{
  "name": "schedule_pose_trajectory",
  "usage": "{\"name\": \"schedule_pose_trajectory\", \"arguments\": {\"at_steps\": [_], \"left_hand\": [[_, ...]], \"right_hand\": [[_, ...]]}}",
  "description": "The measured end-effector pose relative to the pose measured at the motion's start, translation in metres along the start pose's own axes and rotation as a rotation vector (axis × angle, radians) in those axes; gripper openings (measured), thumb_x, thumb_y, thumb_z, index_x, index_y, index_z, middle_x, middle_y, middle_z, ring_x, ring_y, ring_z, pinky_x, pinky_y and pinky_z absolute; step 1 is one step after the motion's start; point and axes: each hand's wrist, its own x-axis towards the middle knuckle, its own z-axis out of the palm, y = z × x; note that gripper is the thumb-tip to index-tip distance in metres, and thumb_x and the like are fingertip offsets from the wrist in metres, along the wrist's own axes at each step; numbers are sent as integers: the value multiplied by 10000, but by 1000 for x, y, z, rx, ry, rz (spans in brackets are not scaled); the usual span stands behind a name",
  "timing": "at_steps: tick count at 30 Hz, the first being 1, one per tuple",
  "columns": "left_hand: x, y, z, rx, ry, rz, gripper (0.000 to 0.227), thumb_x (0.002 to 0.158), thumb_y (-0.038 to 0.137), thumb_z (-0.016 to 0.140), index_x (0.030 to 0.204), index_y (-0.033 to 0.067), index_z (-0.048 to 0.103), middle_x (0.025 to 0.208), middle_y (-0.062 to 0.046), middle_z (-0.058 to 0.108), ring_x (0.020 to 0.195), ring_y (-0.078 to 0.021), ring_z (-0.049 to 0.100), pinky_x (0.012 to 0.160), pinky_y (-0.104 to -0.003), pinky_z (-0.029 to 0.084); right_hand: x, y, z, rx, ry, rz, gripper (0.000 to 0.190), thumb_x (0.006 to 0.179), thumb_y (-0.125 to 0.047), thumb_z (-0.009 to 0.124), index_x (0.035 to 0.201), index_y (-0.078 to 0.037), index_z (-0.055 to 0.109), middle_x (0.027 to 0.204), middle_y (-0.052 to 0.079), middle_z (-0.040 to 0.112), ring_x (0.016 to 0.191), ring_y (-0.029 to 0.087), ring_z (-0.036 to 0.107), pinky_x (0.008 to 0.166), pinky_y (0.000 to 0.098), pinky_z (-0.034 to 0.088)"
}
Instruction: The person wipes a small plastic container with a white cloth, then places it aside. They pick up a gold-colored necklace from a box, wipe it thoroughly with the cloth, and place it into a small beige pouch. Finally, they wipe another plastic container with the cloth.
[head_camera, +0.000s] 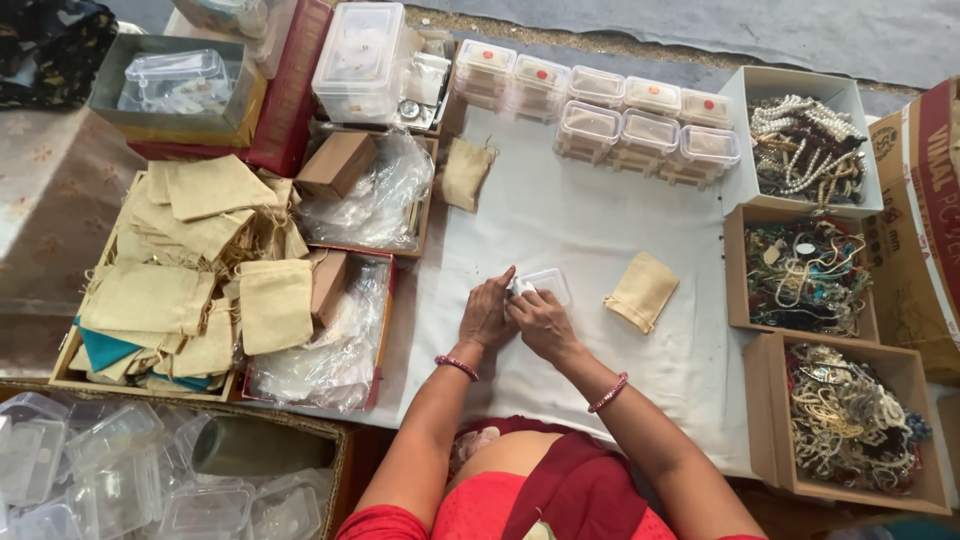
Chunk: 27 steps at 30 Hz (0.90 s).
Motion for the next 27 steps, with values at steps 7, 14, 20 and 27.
{"name": "schedule_pose_trajectory", "arguments": {"at_steps": [7,14,20,27], "left_hand": [[6,15,-19,-37,-30,-10,1182,605,354,946,1567,133,297,1290,-132,587,1190,-326,579,1051,-448,429],[6,16,-19,-32,-38,3,1132,630,365,933,1556,122,329,1326,-127,586,1225,-312,571,1059,-449,418],[5,11,-14,-33,-44,-12,1075,655,337,913,1554,129,360,1360,-118,591,1246,-288,574,1084,-438,416],[-7,-13,14,11,-80,-52,1070,734,175,839,1637,142,265,1332,-103,613,1233,-260,590,1139,-426,411]], "right_hand": [[-15,48,21,-70,54,184,246,845,-32,617,1040,-105,749,1121,46,746,1070,209,676,921,404,472],[-42,23,17,-136,-130,418,259,840,-77,620,1070,-110,734,1087,59,739,1032,244,673,895,411,469],[-18,17,28,-126,1,425,350,864,-97,617,1203,-52,696,1146,155,705,1063,312,643,936,437,483],[-5,-6,47,-34,23,293,462,879,-77,591,1334,-6,627,1248,182,689,1152,326,623,1007,439,472]]}}
